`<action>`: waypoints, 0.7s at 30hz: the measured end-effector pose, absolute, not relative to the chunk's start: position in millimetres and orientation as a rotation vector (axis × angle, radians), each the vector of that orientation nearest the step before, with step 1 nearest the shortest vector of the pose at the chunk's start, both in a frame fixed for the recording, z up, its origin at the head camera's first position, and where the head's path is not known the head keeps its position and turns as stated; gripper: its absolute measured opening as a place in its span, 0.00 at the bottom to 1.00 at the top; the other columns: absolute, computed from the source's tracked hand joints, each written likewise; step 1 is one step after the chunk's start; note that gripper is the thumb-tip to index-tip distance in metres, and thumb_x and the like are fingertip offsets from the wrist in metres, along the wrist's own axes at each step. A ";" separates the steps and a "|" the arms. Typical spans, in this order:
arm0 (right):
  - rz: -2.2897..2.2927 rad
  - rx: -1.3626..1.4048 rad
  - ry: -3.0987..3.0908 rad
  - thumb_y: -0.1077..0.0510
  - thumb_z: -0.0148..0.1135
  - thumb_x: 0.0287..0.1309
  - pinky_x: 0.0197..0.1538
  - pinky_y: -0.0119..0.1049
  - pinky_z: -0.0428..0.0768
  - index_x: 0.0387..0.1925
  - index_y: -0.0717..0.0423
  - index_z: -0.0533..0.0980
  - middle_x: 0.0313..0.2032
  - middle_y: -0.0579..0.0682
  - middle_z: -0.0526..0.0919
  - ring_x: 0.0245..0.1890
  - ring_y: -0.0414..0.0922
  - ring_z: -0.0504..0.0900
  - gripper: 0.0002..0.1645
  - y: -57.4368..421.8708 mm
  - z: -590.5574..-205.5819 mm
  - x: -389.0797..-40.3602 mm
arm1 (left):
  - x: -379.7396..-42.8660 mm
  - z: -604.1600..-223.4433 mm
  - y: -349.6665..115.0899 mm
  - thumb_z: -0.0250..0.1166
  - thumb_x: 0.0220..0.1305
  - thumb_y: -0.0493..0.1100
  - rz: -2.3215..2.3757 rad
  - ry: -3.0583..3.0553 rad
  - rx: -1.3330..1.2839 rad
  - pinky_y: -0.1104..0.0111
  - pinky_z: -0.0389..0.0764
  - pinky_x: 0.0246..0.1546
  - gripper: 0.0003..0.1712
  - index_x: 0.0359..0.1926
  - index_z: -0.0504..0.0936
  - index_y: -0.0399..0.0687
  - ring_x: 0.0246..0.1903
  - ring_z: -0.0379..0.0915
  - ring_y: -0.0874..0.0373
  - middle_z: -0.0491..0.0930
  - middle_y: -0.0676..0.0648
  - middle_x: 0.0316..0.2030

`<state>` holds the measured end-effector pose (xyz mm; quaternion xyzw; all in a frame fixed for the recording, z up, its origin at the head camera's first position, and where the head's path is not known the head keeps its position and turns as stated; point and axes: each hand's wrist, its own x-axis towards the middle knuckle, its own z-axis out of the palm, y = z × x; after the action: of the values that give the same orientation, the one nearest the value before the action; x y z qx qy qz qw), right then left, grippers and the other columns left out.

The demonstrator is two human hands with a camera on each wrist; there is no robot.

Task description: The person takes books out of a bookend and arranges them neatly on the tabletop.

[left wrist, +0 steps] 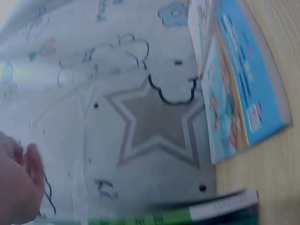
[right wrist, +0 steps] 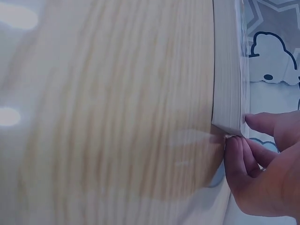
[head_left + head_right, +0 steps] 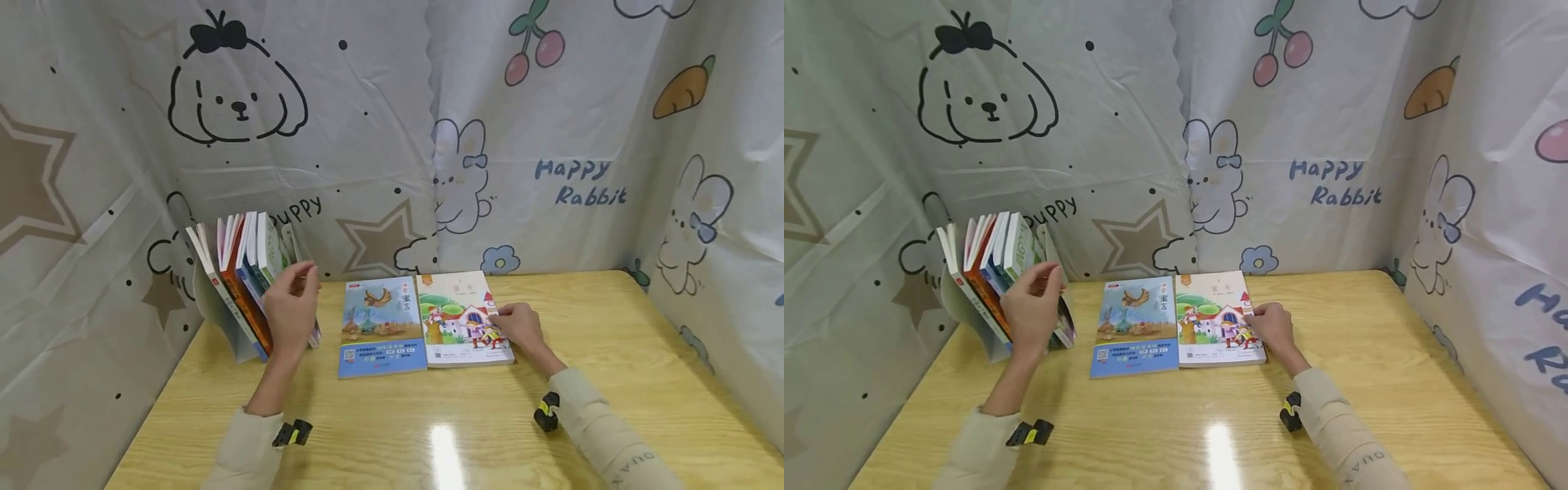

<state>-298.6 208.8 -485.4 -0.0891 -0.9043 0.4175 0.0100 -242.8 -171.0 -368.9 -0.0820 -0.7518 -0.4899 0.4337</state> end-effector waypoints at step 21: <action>1.316 -0.222 -2.827 0.60 0.62 0.66 0.50 0.50 0.78 0.49 0.72 0.80 0.47 0.65 0.82 0.45 0.56 0.80 0.17 215.1 -485.9 -293.5 | -238.2 -398.9 -258.6 0.62 0.68 0.37 -1.132 -1.598 0.223 0.66 0.63 0.62 0.25 0.64 0.69 0.38 0.59 0.62 0.52 0.68 0.42 0.61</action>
<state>-293.5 215.1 -485.9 -0.0710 -0.9043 0.4210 0.0076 -238.2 -258.6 -398.9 0.0943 -0.6757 -0.4787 0.5527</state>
